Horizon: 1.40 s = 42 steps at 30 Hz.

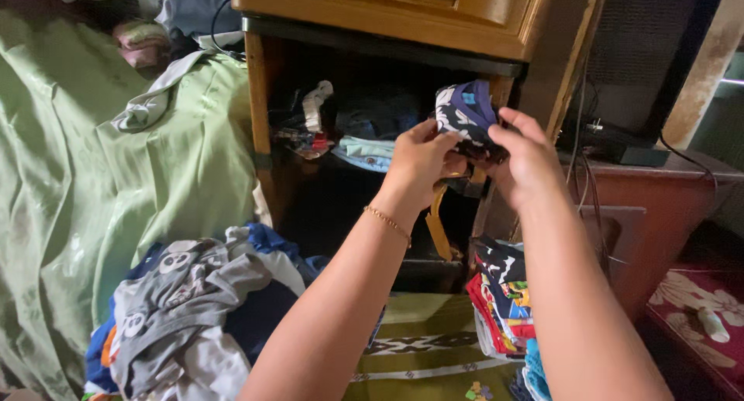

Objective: The person folds a black graphic t-shirt and a grey panda-themed t-shirt on a table and places a folded garment into a shelf in a wooden closet.

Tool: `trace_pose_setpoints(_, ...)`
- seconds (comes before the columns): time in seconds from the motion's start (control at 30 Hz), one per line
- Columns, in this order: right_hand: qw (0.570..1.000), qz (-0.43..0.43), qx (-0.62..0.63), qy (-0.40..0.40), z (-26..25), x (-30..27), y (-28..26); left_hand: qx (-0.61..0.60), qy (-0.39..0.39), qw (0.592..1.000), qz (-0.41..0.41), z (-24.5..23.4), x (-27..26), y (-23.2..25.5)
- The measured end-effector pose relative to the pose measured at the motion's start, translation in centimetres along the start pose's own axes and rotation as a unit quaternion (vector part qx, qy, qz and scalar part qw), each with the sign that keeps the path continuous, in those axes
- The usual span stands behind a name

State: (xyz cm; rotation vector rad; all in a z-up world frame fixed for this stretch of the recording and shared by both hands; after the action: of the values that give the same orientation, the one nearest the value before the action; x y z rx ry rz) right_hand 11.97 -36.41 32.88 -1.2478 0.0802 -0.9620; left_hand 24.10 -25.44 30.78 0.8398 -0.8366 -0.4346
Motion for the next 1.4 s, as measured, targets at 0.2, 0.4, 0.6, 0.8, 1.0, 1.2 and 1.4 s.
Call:
trace_pose_setpoints(0.2,1.000,-0.003,-0.008,0.011,-1.0,5.6,1.2,-0.044,0.044,0.996,0.063,0.0,4.7,-0.8)
trace_pose_setpoints(0.4,0.999,-0.044,0.001,0.011,-1.3,9.0,1.7,0.034,0.144,0.987,0.066,-0.6,7.2,-1.2)
trace_pose_setpoints(0.6,0.999,-0.011,-0.021,0.049,-1.6,8.6,3.0,0.078,0.177,0.976,0.103,-0.9,7.5,-2.0)
trace_pose_setpoints(0.8,0.991,0.016,-0.109,0.074,-1.4,7.1,3.1,0.239,0.204,0.926,0.211,-1.8,6.3,-0.4)
trace_pose_setpoints(1.0,0.980,-0.088,-0.173,0.055,-0.8,9.9,1.7,0.307,0.195,0.891,0.272,-0.5,6.7,1.3)
trace_pose_setpoints(1.2,0.968,-0.065,-0.230,0.079,-1.3,9.4,3.2,0.321,0.113,0.912,0.227,-1.6,7.3,-0.5)
trace_pose_setpoints(1.4,0.955,-0.136,-0.242,0.101,-1.3,7.6,2.3,0.428,0.162,0.829,0.321,-0.3,2.8,0.6)
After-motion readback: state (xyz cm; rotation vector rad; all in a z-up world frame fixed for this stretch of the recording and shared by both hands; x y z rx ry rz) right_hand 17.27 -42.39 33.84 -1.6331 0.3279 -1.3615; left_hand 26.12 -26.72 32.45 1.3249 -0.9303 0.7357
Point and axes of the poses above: each hand's wrist, its own x-axis towards the middle knuckle, its own z-axis out of the palm, y = z × x, the point moved 9 cm from there along x, towards the middle knuckle, and after that the axes turned 3 degrees about z, right-handed, at the moved point
